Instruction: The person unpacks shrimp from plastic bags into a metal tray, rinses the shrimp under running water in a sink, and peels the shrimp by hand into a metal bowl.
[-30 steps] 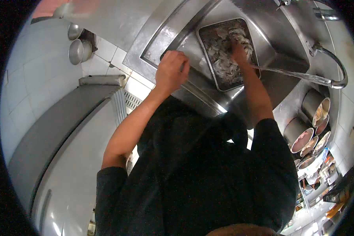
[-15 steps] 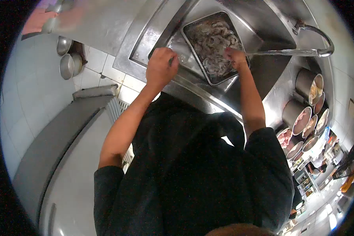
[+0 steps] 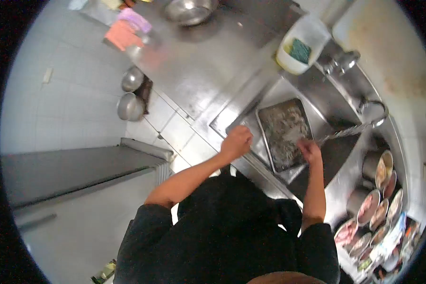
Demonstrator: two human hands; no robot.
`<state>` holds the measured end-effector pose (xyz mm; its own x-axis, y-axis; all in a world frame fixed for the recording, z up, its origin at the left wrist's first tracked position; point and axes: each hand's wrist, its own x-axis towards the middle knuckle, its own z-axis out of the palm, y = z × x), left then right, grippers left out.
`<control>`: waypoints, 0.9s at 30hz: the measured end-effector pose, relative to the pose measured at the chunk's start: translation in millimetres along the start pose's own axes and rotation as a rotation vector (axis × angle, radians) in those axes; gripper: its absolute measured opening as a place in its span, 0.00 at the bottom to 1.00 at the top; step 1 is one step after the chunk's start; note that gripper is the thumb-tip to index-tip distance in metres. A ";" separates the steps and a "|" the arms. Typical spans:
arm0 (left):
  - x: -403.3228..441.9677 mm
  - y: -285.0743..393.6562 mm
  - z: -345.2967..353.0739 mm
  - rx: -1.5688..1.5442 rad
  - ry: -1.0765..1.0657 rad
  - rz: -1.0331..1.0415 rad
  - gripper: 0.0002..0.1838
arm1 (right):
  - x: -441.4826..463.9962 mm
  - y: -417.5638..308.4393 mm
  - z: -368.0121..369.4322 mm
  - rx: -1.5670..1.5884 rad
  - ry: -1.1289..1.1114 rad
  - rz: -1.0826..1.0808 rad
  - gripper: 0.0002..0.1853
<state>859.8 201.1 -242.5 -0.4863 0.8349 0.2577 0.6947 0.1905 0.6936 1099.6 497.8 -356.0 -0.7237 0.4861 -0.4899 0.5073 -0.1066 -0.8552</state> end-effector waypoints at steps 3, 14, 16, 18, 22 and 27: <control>-0.5 4.7 -4.2 0.035 -0.030 0.039 0.03 | 30.6 36.9 -15.7 0.953 0.091 0.280 0.14; -6.9 5.1 -3.8 0.123 -0.022 0.011 0.05 | 31.2 -29.9 -23.4 1.071 -0.199 0.136 0.09; -8.1 4.3 -4.7 0.091 0.006 0.034 0.05 | 21.3 -50.9 -18.5 0.158 -0.226 -0.435 0.12; -8.4 3.9 -4.3 0.073 0.044 0.051 0.05 | 34.7 -39.3 -22.8 -0.043 -0.188 -0.460 0.14; -9.9 -4.3 3.5 0.084 0.067 0.038 0.05 | 69.9 14.5 -42.8 0.233 -0.223 -0.365 0.16; -11.2 -1.7 2.3 0.090 0.108 0.027 0.05 | 32.6 -36.8 -24.4 -0.319 -0.199 -0.075 0.17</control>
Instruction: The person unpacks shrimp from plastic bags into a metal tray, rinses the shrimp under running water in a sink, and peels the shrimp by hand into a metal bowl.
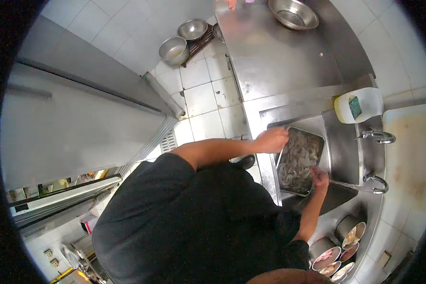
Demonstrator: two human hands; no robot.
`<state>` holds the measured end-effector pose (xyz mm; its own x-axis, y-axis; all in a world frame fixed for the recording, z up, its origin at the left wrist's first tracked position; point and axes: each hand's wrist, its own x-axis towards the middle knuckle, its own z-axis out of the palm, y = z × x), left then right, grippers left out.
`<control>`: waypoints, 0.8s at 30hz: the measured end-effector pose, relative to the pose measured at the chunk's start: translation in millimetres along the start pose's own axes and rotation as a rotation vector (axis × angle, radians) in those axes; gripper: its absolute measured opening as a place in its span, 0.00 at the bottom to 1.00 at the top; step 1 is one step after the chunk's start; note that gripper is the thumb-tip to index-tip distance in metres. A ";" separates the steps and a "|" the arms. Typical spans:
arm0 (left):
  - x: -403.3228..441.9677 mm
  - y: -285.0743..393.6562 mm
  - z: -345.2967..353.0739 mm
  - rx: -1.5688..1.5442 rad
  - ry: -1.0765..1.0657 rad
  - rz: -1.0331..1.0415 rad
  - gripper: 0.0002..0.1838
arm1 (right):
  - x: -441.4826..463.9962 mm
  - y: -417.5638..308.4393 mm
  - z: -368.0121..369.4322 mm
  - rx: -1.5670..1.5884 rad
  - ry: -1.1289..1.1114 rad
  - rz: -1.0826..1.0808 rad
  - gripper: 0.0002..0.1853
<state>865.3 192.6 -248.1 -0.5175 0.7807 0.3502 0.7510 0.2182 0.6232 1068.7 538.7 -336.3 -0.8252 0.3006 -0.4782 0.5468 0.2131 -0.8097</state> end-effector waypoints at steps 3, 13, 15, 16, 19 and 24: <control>2.4 -8.3 8.0 0.169 -0.155 0.005 0.05 | 10.0 24.2 5.9 0.994 0.226 0.221 0.08; 0.6 10.8 -10.4 -0.061 -0.068 -0.044 0.04 | 16.7 46.6 2.1 1.164 0.514 0.272 0.09; 1.8 10.9 -12.3 -0.036 -0.115 -0.049 0.05 | -6.8 25.6 6.3 0.554 0.394 0.192 0.11; -3.3 7.8 -9.1 -0.009 -0.084 -0.030 0.05 | -33.2 -20.0 11.2 -0.052 0.324 0.163 0.11; -5.8 3.6 -5.2 -0.026 -0.065 -0.040 0.09 | -54.1 -31.0 12.4 -0.742 0.351 0.077 0.11; -1.0 11.5 -6.9 -0.055 0.017 -0.016 0.04 | -45.4 -25.0 17.0 -0.617 0.542 0.272 0.17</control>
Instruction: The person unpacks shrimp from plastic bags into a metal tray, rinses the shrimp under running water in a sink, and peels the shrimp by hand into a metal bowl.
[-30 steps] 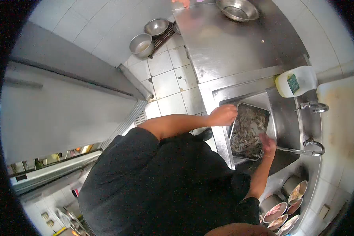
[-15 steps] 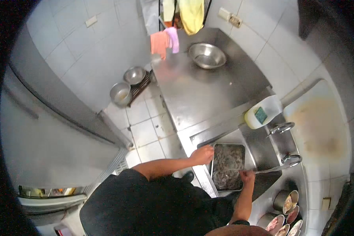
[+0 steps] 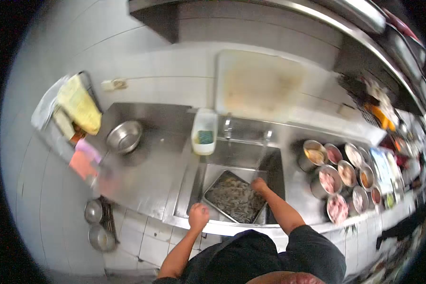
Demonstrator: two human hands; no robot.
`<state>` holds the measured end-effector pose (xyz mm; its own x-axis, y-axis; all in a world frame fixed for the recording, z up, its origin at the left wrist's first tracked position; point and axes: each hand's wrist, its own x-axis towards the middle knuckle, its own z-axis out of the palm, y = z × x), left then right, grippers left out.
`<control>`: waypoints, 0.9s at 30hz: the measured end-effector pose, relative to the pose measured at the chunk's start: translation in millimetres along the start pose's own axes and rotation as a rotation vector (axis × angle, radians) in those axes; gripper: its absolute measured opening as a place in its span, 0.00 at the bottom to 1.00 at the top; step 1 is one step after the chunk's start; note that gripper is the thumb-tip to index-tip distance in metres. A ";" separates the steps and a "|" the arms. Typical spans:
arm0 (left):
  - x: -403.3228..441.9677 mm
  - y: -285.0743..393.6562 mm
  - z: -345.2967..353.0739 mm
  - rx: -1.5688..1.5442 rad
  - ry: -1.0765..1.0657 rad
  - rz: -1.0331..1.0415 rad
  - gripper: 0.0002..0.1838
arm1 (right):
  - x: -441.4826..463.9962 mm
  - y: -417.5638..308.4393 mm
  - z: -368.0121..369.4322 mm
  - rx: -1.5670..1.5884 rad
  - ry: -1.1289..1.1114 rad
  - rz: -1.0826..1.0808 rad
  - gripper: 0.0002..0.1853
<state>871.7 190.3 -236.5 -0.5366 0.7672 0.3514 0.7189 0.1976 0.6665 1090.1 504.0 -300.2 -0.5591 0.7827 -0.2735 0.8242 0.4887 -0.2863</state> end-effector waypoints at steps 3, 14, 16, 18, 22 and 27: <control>0.5 0.4 -0.4 0.007 -0.051 -0.028 0.04 | -12.4 -15.4 -12.0 -0.118 0.098 -0.025 0.20; -0.4 -11.5 4.3 -0.021 -0.034 0.056 0.03 | 0.5 -25.4 -32.0 -0.595 0.188 -0.267 0.10; -1.5 -15.8 5.9 -0.018 -0.025 0.070 0.02 | -13.1 -39.2 -54.5 -0.579 0.122 -0.218 0.10; -1.2 -11.4 2.1 -0.019 -0.037 0.066 0.02 | -18.0 -40.4 -56.1 -0.514 0.137 -0.164 0.10; 0.8 -4.7 2.2 -0.023 0.000 0.067 0.03 | -30.3 -45.5 -55.7 -0.036 0.341 0.126 0.10; 1.8 -0.3 -2.6 -0.034 -0.039 0.013 0.03 | -98.4 -50.4 -76.4 0.128 0.375 0.186 0.11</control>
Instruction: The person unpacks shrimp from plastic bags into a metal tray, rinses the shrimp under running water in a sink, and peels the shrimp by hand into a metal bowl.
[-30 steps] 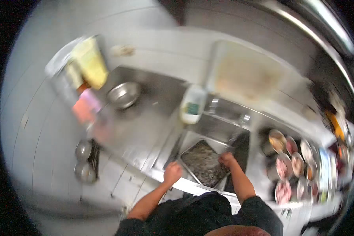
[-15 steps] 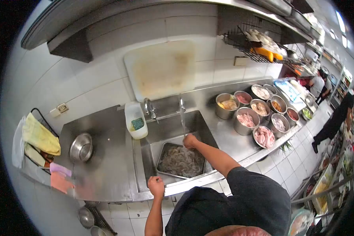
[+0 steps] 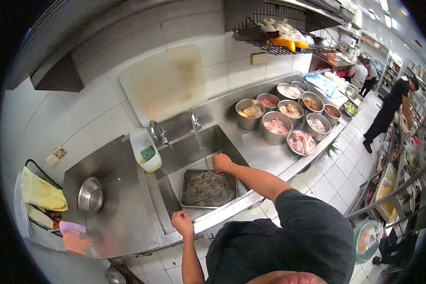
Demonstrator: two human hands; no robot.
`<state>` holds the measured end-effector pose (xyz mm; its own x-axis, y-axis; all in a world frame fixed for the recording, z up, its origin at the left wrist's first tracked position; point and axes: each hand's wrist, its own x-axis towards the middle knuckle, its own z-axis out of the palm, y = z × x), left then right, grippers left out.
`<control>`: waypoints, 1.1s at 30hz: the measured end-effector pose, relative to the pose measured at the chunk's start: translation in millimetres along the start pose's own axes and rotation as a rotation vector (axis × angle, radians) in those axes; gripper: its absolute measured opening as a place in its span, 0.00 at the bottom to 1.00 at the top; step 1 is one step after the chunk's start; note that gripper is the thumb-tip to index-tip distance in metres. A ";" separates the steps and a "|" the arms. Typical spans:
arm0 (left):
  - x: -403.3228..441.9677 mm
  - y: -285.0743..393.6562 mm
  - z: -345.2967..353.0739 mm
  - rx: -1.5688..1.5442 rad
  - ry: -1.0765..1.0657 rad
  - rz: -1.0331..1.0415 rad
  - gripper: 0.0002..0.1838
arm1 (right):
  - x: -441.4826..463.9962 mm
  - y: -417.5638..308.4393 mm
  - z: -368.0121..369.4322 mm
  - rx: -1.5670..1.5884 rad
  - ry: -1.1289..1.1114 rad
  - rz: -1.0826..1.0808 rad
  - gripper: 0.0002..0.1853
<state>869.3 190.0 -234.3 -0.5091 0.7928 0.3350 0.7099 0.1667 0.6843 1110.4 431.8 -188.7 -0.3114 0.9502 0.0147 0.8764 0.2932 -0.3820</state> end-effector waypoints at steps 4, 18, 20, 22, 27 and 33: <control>-2.6 -4.7 3.2 0.016 0.008 0.037 0.04 | -37.1 39.5 -27.6 -0.007 0.057 0.048 0.10; 1.5 -35.4 37.2 0.305 0.086 -0.075 0.06 | -134.6 212.0 -91.6 0.300 0.030 -0.155 0.12; 4.6 0.5 52.4 0.326 0.095 -0.086 0.06 | -142.9 229.7 -107.5 0.335 0.040 -0.131 0.12; 5.5 50.1 69.4 0.266 0.076 -0.078 0.07 | -158.5 245.8 -129.1 0.404 -0.003 -0.170 0.11; -11.9 133.7 144.9 0.153 0.030 -0.051 0.06 | -169.7 284.2 -213.8 0.481 0.080 -0.327 0.08; -36.2 141.3 186.3 0.197 -0.083 -0.203 0.09 | -150.6 331.4 -410.5 0.277 0.746 -0.302 0.07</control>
<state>1078.7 294.1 -270.4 -0.6149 0.7753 0.1446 0.6824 0.4311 0.5903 1598.5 429.3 61.8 -0.1087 0.6853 0.7201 0.6432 0.6008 -0.4747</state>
